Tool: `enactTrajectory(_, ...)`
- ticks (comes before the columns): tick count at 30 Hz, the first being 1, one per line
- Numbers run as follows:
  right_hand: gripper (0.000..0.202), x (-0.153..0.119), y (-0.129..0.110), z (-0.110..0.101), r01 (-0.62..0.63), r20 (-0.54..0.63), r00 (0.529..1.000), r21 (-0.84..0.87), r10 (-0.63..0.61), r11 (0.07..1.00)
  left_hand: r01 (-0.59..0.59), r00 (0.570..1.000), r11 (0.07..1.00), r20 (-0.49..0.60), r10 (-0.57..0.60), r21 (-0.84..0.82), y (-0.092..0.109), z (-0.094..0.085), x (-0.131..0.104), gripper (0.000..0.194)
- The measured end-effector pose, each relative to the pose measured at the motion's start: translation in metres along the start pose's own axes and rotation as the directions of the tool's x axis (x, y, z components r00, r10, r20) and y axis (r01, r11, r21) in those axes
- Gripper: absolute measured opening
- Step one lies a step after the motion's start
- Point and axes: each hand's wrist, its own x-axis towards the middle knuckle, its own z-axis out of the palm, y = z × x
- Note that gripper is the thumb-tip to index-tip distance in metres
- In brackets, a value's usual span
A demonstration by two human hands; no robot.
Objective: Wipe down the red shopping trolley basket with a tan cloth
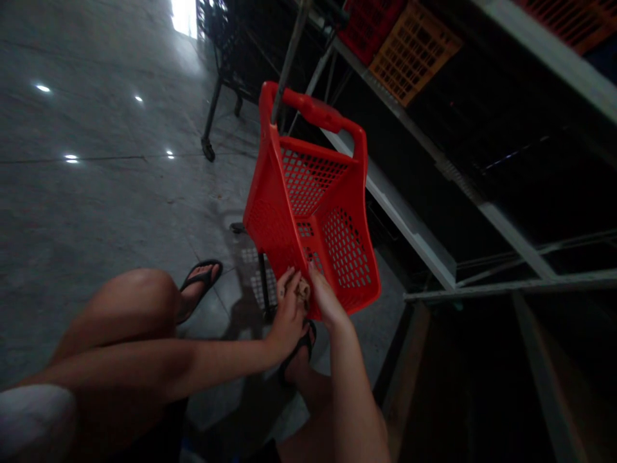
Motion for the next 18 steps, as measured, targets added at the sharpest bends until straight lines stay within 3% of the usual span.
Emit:
enactTrajectory(4, 0.049, -0.011, 0.003, 0.013, 0.019, -0.021, 1.0, 0.034, -0.019, 0.999, 0.08, 0.996, 0.997, -0.038, -0.08, -0.007, 0.019, -0.017, 0.004, 0.063)
enactTrajectory(9, 0.052, -0.014, 0.002, 0.022, 0.018, -0.058, 0.998, 0.005, -0.017, 1.0, 0.208, 0.973, 0.977, -0.094, -0.211, -0.037, 0.047, -0.046, 0.031, 0.048)
enactTrajectory(13, 0.051, -0.014, 0.003, 0.03, 0.001, -0.028, 1.0, 0.066, 0.001, 0.998, 0.177, 0.981, 0.984, -0.091, -0.173, 0.03, 0.063, -0.063, 0.042, 0.05)
enactTrajectory(15, 0.049, -0.014, 0.003, 0.035, 0.003, -0.039, 0.999, 0.049, -0.001, 0.999, 0.126, 0.992, 0.991, 0.005, -0.126, 0.054, 0.07, -0.068, 0.04, 0.056)
enactTrajectory(18, 0.047, -0.015, 0.004, 0.043, 0.077, -0.046, 0.996, 0.037, -0.075, 0.996, -0.06, 0.987, 0.997, 0.15, 0.054, 0.038, 0.077, -0.073, 0.039, 0.07)
